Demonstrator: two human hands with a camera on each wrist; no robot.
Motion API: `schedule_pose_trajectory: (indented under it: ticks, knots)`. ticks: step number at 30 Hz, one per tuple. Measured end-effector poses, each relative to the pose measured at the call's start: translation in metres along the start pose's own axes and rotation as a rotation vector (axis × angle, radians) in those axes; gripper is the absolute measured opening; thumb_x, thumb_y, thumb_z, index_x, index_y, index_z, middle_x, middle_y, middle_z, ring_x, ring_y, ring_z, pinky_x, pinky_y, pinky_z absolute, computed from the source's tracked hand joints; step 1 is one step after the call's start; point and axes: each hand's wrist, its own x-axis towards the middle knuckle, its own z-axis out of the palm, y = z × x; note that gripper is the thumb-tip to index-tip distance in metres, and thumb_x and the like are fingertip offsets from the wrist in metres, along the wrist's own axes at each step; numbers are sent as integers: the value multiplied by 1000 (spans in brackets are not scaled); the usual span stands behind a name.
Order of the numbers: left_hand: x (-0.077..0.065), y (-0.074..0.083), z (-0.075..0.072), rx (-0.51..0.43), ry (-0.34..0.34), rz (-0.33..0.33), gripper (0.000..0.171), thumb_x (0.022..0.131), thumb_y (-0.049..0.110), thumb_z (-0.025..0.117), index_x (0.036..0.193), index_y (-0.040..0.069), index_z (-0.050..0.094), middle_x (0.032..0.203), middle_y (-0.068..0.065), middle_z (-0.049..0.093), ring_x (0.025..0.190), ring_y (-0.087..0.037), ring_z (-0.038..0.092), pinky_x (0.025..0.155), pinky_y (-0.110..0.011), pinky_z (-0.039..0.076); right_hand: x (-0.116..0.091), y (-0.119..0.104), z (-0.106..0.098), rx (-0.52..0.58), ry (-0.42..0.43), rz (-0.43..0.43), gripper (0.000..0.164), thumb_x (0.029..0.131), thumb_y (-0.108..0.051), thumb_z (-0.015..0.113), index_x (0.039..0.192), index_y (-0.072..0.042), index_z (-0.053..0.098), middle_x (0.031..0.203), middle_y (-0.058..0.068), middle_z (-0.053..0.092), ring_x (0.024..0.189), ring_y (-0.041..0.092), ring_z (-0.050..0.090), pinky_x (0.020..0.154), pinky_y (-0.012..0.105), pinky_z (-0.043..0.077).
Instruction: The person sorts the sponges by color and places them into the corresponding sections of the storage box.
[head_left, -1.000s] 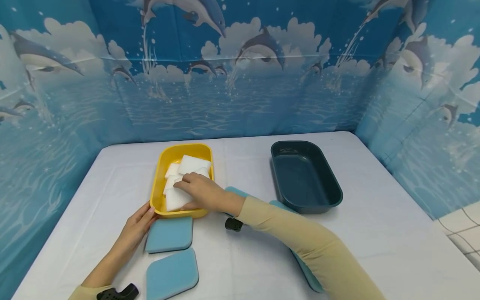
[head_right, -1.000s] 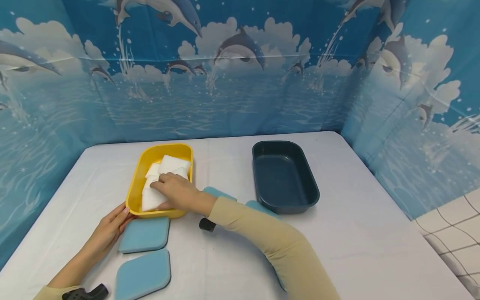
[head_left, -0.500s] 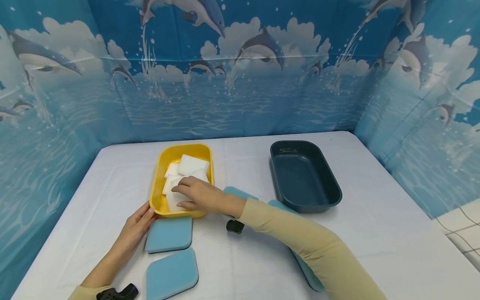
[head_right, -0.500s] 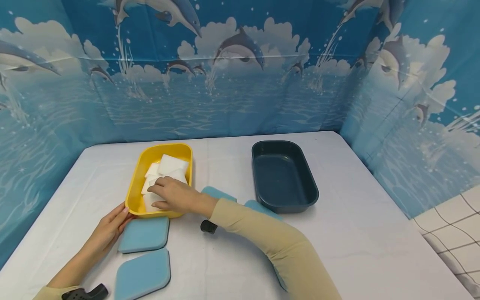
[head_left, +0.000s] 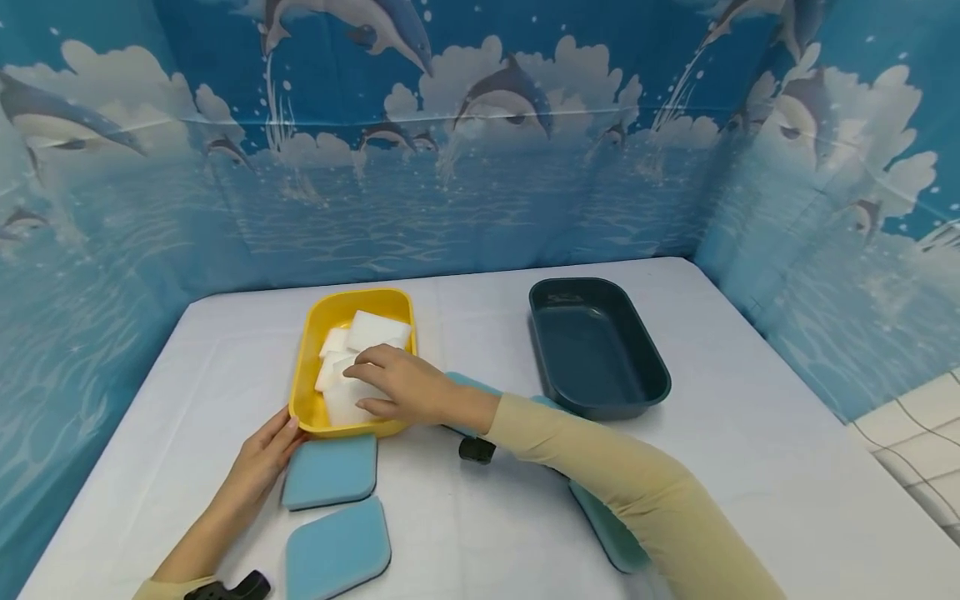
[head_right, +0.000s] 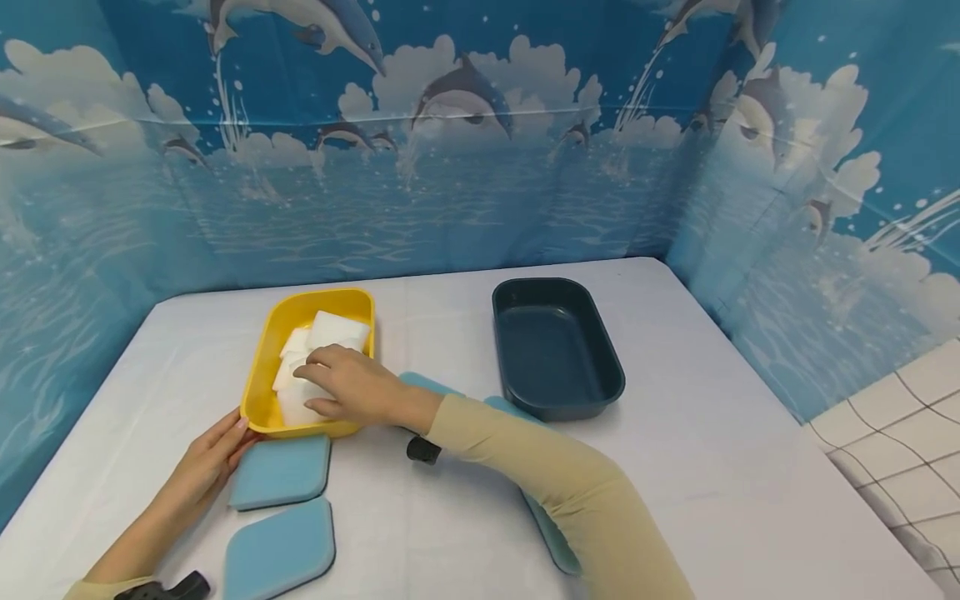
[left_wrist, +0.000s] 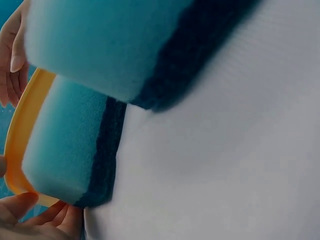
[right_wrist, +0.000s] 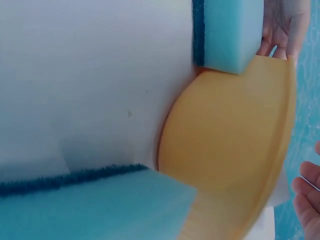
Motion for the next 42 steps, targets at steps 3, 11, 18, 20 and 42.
schedule_pose_trajectory:
  ticks: [3, 11, 18, 20, 42]
  knots:
    - [0, 0, -1, -28, -5, 12, 70, 101, 41, 34, 151, 3, 4, 157, -21, 8, 98, 28, 44, 84, 2, 42, -2, 0, -6, 0, 2, 7, 38, 94, -29, 56, 127, -11, 55, 125, 6, 57, 118, 17, 52, 106, 26, 42]
    - [-2, 0, -1, -76, -34, -22, 74, 100, 44, 34, 150, 3, 0, 158, -20, 5, 98, 28, 43, 85, 3, 41, -16, -3, -22, -26, -15, 34, 39, 93, -30, 57, 128, -11, 55, 125, 4, 57, 117, 15, 51, 105, 25, 43]
    - [-10, 3, -1, 48, -43, -87, 75, 98, 51, 30, 151, 7, 2, 157, -18, 15, 123, 14, 41, 96, -2, 38, -29, -6, -35, -36, 33, 26, 40, 91, -29, 61, 126, -11, 56, 121, 2, 59, 112, 14, 53, 101, 24, 44]
    - [-13, 3, -1, 117, -44, -103, 73, 99, 51, 30, 151, 7, 3, 157, -18, 16, 138, -5, 32, 105, -15, 36, -33, -7, -37, -22, 48, 18, 39, 90, -27, 61, 125, -10, 57, 120, 3, 59, 111, 14, 53, 100, 24, 45]
    - [-53, 3, 8, 523, 28, 53, 66, 99, 38, 42, 149, 2, 18, 150, -25, 30, 135, -40, 35, 105, -42, 42, -97, -3, -79, 26, 161, 77, 44, 89, -23, 65, 129, -8, 55, 122, 5, 57, 115, 17, 53, 98, 26, 49]
